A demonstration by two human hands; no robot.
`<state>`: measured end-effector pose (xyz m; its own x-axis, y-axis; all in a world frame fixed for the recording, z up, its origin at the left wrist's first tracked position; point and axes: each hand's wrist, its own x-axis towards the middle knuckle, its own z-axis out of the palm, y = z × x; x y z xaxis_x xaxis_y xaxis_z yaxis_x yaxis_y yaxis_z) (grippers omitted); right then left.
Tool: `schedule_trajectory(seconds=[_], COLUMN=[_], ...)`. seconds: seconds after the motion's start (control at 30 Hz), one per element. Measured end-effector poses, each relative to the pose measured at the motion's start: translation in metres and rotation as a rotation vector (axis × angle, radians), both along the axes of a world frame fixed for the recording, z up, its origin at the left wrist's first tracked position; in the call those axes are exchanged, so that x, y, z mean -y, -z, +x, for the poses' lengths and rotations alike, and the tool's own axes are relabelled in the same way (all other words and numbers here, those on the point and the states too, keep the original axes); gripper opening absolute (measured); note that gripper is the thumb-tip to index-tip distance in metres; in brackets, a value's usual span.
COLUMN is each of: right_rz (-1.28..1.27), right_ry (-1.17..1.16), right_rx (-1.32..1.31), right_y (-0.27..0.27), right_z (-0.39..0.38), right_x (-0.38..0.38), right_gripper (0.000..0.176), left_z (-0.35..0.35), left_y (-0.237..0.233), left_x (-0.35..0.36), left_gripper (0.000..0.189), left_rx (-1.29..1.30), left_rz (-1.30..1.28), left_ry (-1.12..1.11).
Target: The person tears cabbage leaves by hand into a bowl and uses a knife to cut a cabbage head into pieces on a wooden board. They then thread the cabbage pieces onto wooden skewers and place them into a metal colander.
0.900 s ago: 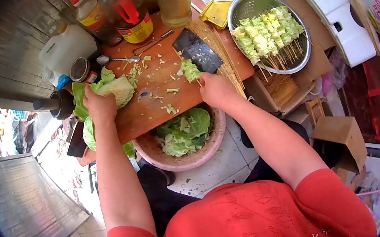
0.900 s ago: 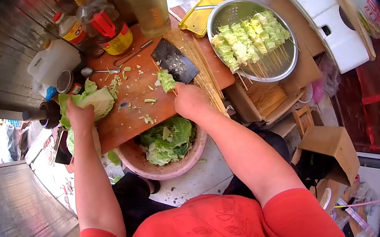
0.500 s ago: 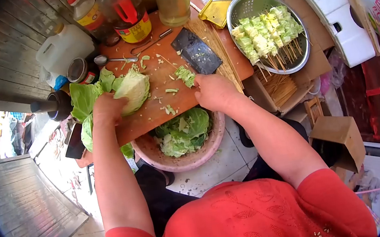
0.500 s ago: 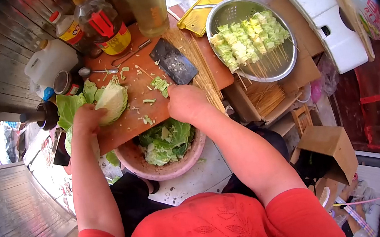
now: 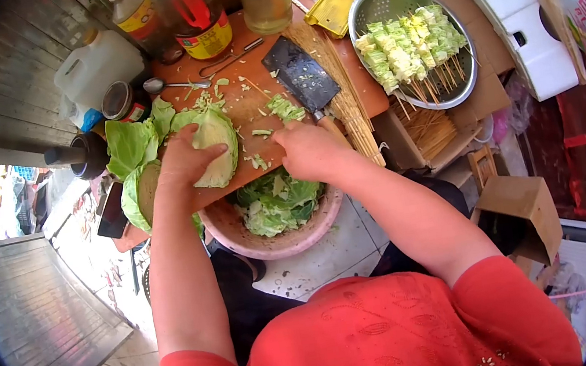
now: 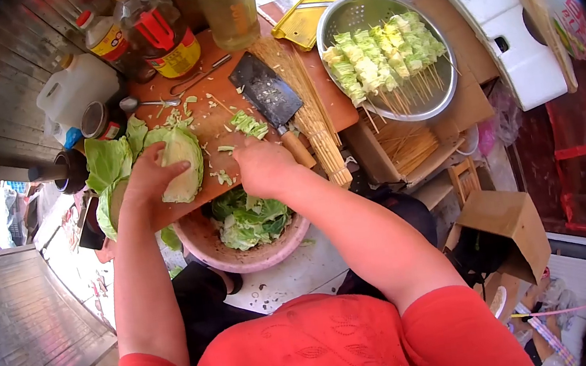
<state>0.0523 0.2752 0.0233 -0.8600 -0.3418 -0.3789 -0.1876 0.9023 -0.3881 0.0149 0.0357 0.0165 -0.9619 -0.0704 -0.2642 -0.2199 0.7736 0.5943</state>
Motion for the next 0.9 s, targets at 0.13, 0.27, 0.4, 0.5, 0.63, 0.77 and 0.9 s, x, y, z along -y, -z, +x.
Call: schedule_trajectory(seconds=[0.13,0.27,0.4,0.5,0.63,0.77,0.9], right_rz=[-0.063,-0.065,0.017,0.101,0.063,-0.319,-0.454], right_ry=[-0.06,-0.099,-0.136,-0.252,-0.34,-0.154,-0.127], right_rx=[-0.054,-0.036,0.005,0.042,0.15,-0.135,-0.198], right_y=[0.031,0.035,0.029,0.027,0.002,-0.002,0.016], right_z=[-0.002,-0.009,-0.005,0.008,0.02,0.022,0.024], right_x=[0.012,0.018,0.022,0.022,0.018,0.013,0.021], right_gripper=[0.038,0.036,0.035,0.032,0.031,0.034,0.038], left_z=[-0.002,0.001,0.002,0.004,0.012,0.024,0.025], left_y=[0.017,0.021,0.028,0.028,0.016,0.02,0.025], left_x=[0.003,0.013,0.017,0.017,0.007,-0.004,-0.017], left_gripper=[0.072,0.071,0.071,0.072,0.073,0.073,0.076], left_rx=[0.134,0.216,0.187,0.18,0.112,0.273,0.254], left_rz=[0.013,0.194,0.239,0.259,0.154,0.331,0.266], left_ry=[0.059,0.019,0.038,0.045,0.124,0.297,0.325])
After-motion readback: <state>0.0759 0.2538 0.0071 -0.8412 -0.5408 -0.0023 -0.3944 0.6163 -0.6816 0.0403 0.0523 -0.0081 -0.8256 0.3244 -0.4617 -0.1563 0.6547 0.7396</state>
